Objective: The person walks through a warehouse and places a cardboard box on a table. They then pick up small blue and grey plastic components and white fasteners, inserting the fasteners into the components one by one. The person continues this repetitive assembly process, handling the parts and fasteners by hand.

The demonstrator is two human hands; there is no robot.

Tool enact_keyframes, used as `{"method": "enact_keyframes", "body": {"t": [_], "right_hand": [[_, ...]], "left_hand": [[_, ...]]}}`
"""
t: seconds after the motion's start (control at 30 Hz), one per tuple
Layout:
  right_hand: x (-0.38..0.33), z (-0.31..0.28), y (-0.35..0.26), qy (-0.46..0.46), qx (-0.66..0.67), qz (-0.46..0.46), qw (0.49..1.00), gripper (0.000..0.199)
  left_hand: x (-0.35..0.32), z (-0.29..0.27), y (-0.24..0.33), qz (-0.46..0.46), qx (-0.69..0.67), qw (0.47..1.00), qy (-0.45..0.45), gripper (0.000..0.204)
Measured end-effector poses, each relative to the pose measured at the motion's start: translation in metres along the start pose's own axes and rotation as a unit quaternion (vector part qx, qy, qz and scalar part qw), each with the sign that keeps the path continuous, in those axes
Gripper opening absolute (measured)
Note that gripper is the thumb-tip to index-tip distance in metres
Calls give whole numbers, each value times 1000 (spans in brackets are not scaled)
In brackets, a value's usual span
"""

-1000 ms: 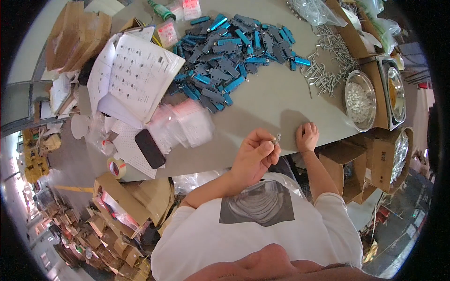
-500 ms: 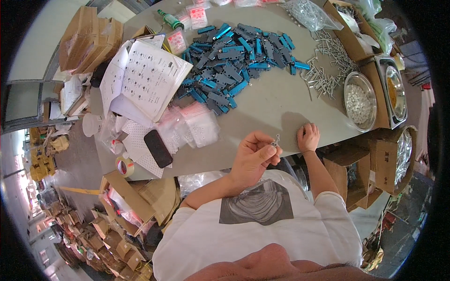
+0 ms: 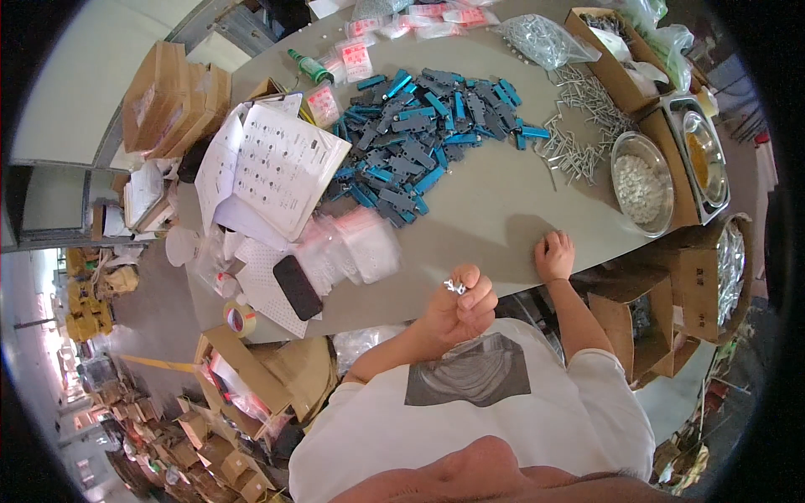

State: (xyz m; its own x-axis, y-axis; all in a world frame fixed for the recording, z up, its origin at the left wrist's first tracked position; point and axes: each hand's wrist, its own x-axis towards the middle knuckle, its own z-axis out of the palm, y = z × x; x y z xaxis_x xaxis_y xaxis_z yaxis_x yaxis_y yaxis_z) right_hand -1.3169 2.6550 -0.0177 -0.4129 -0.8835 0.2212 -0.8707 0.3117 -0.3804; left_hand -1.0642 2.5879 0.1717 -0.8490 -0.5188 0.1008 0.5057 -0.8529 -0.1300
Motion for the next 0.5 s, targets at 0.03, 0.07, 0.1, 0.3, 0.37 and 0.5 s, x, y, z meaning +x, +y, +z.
{"method": "enact_keyframes", "body": {"t": [0.03, 0.07, 0.1, 0.3, 0.37, 0.5], "right_hand": [[2, 2, 0, 1, 7, -1, 1000, 11], [1, 1, 0, 0, 10, -1, 1000, 11], [1, 0, 0, -3, 14, -3, 1000, 11], [2, -5, -4, -26, 10, 22, 999, 11], [3, -6, -5, -17, 5, 16, 1000, 11], [1, -5, -3, -9, 9, 11, 1000, 10]], "left_hand": [[1, 0, 1, -7, 5, 1000, -26, 9], [3, 0, 0, -11, 13, 999, -39, 5], [5, -3, 0, -20, 4, 998, -62, 4], [12, -9, -5, -35, -55, 990, -123, 3], [9, -15, -6, -38, -70, 990, -117, 5], [12, -20, -8, -38, -76, 985, -147, 6]]}}
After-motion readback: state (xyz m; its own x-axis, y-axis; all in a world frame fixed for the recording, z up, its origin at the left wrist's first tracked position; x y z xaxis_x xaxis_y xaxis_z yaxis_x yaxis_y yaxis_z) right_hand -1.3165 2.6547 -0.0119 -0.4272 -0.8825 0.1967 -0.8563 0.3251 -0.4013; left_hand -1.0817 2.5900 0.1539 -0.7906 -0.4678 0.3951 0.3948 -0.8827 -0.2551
